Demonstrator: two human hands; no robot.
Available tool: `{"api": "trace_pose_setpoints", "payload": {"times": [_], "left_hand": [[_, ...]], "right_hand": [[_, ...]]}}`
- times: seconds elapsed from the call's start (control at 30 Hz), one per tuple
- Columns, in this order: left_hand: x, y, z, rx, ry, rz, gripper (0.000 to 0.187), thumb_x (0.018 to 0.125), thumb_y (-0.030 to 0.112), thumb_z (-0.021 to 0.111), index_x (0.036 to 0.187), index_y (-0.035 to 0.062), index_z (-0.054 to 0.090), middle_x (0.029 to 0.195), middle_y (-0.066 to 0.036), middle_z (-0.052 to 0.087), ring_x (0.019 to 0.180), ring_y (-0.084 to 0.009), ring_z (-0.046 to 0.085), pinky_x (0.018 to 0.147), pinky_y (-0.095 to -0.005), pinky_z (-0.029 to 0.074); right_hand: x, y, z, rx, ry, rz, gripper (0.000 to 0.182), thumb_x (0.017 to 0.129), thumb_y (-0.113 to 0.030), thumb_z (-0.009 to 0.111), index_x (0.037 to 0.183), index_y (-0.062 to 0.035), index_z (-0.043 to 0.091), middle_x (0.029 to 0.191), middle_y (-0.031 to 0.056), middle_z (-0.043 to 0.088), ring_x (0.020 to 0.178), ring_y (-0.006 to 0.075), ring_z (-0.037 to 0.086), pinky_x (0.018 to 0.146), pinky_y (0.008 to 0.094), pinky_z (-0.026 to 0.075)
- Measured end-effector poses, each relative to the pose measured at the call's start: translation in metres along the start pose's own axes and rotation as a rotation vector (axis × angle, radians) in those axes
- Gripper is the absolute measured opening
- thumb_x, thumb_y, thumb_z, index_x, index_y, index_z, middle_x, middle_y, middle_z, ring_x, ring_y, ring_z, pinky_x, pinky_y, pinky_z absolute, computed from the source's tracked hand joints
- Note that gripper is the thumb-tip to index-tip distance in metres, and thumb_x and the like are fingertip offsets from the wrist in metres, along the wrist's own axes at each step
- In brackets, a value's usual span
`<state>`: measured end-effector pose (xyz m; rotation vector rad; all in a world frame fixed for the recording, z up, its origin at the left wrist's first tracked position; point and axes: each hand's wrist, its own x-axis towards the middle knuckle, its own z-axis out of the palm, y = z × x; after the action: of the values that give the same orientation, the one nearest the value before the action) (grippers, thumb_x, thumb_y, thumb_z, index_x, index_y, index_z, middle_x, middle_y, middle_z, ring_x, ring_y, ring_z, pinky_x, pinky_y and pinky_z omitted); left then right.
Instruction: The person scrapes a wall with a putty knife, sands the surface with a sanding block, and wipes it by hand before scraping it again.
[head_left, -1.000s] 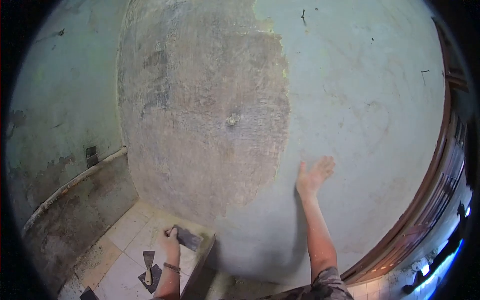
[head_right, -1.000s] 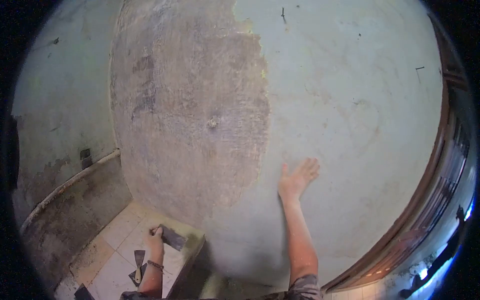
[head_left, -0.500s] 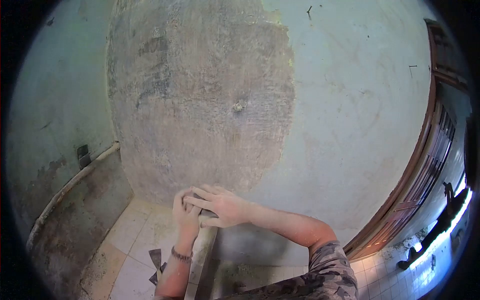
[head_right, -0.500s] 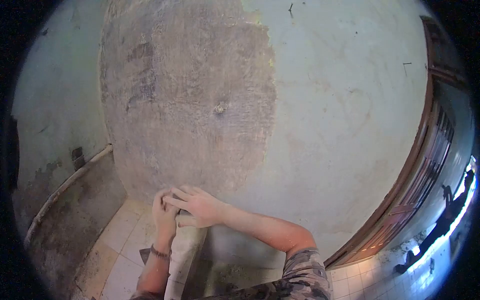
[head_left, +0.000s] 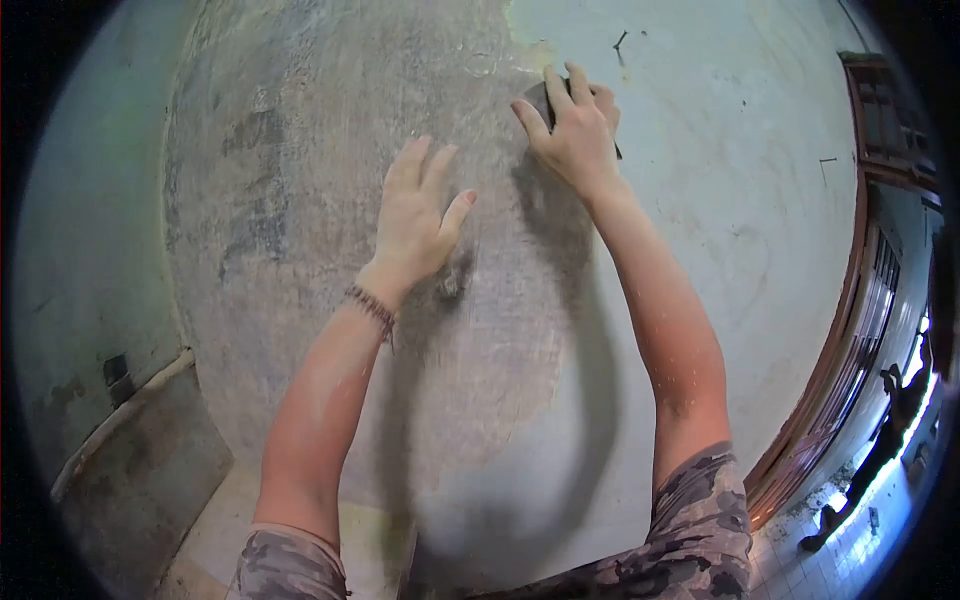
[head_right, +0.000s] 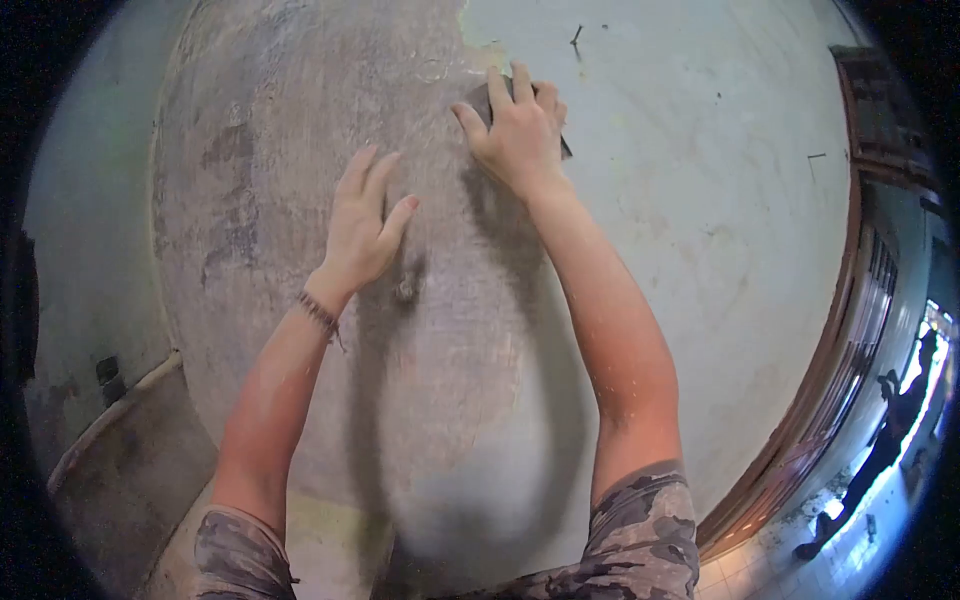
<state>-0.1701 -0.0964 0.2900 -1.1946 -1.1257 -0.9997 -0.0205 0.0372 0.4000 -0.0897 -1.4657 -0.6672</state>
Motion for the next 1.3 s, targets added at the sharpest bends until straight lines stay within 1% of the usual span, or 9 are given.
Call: {"api": "trace_pose_setpoints", "payload": {"times": [0.03, 0.13, 0.4, 0.47, 0.63, 0.73, 1.13, 1.2, 1.3], "left_hand": [[0.004, -0.013, 0.014, 0.063, -0.115, 0.000, 0.062, 0.093, 0.039, 0.057, 0.146, 0.0103, 0.040, 0.156, -0.019, 0.026, 0.145, -0.0366, 0.023, 0.118, -0.0517, 0.015], [-0.008, -0.035, 0.034, 0.288, -0.171, 0.060, 0.065, 0.094, 0.046, 0.052, 0.151, 0.0183, 0.036, 0.160, -0.015, 0.020, 0.148, -0.0329, 0.016, 0.119, -0.0532, 0.007], [-0.009, -0.047, 0.036, 0.225, -0.197, 0.067, 0.066, 0.094, 0.051, 0.048, 0.152, 0.0233, 0.034, 0.162, -0.011, 0.018, 0.150, -0.0305, 0.011, 0.120, -0.0533, 0.003], [-0.010, -0.049, 0.034, 0.222, -0.202, 0.071, 0.066, 0.094, 0.052, 0.048, 0.152, 0.0237, 0.033, 0.162, -0.011, 0.017, 0.150, -0.0291, 0.009, 0.120, -0.0528, 0.002], [-0.011, -0.047, 0.032, 0.196, -0.175, 0.081, 0.067, 0.093, 0.051, 0.052, 0.151, 0.0217, 0.036, 0.161, -0.012, 0.019, 0.149, -0.0308, 0.014, 0.120, -0.0526, 0.006], [-0.011, -0.048, 0.035, 0.207, -0.166, 0.080, 0.067, 0.093, 0.050, 0.051, 0.151, 0.0212, 0.036, 0.161, -0.012, 0.021, 0.149, -0.0310, 0.015, 0.120, -0.0520, 0.006], [-0.011, -0.047, 0.036, 0.233, -0.171, 0.060, 0.064, 0.095, 0.052, 0.046, 0.151, 0.0244, 0.034, 0.161, -0.009, 0.019, 0.150, -0.0275, 0.013, 0.120, -0.0523, 0.003], [-0.018, -0.047, 0.033, 0.218, -0.173, 0.056, 0.064, 0.094, 0.050, 0.049, 0.151, 0.0227, 0.036, 0.161, -0.010, 0.021, 0.149, -0.0287, 0.015, 0.120, -0.0523, 0.005], [-0.016, -0.047, 0.037, 0.252, -0.132, 0.067, 0.066, 0.093, 0.051, 0.051, 0.151, 0.0231, 0.036, 0.161, -0.010, 0.021, 0.149, -0.0286, 0.015, 0.120, -0.0525, 0.005]], "right_hand": [[0.005, 0.006, 0.014, -0.106, 0.003, -0.047, 0.058, 0.093, -0.043, 0.055, 0.133, -0.0016, 0.053, 0.140, 0.0218, 0.049, 0.122, 0.0423, 0.045, 0.104, 0.0510, 0.035], [-0.009, 0.004, 0.060, -0.205, 0.037, -0.175, 0.061, 0.097, -0.043, 0.047, 0.136, 0.0036, 0.047, 0.144, 0.0229, 0.043, 0.134, 0.0436, 0.037, 0.111, 0.0538, 0.027], [0.108, 0.015, 0.089, -0.160, -0.180, 0.077, 0.077, 0.098, -0.047, 0.037, 0.146, 0.0134, 0.026, 0.156, 0.0298, 0.018, 0.148, 0.0397, 0.010, 0.122, 0.0459, 0.003], [0.072, 0.028, 0.102, -0.081, 0.109, -0.096, 0.071, 0.097, -0.045, 0.045, 0.143, 0.0092, 0.035, 0.151, 0.0286, 0.032, 0.143, 0.0447, 0.023, 0.117, 0.0541, 0.016], [-0.009, 0.001, 0.059, -0.213, -0.139, -0.113, 0.092, 0.092, -0.062, 0.045, 0.146, 0.0098, 0.027, 0.154, 0.0291, 0.024, 0.146, 0.0417, 0.016, 0.119, 0.0524, 0.010], [0.067, 0.020, 0.091, -0.221, -0.012, -0.112, 0.098, 0.089, -0.065, 0.048, 0.147, 0.0104, 0.024, 0.155, 0.0302, 0.021, 0.146, 0.0426, 0.015, 0.119, 0.0527, 0.009], [0.069, 0.011, 0.071, -0.159, -0.014, -0.163, 0.105, 0.089, -0.072, 0.042, 0.151, 0.0070, 0.014, 0.158, 0.0273, 0.015, 0.148, 0.0404, 0.010, 0.120, 0.0517, 0.007], [0.089, -0.013, 0.049, -0.147, -0.302, 0.152, 0.088, 0.095, -0.056, 0.039, 0.147, 0.0130, 0.021, 0.157, 0.0292, 0.016, 0.149, 0.0392, 0.008, 0.122, 0.0448, 0.003], [0.018, 0.006, 0.062, -0.214, -0.181, -0.012, 0.099, 0.091, -0.067, 0.040, 0.150, 0.0084, 0.016, 0.158, 0.0270, 0.015, 0.148, 0.0388, 0.010, 0.120, 0.0495, 0.006]]}}
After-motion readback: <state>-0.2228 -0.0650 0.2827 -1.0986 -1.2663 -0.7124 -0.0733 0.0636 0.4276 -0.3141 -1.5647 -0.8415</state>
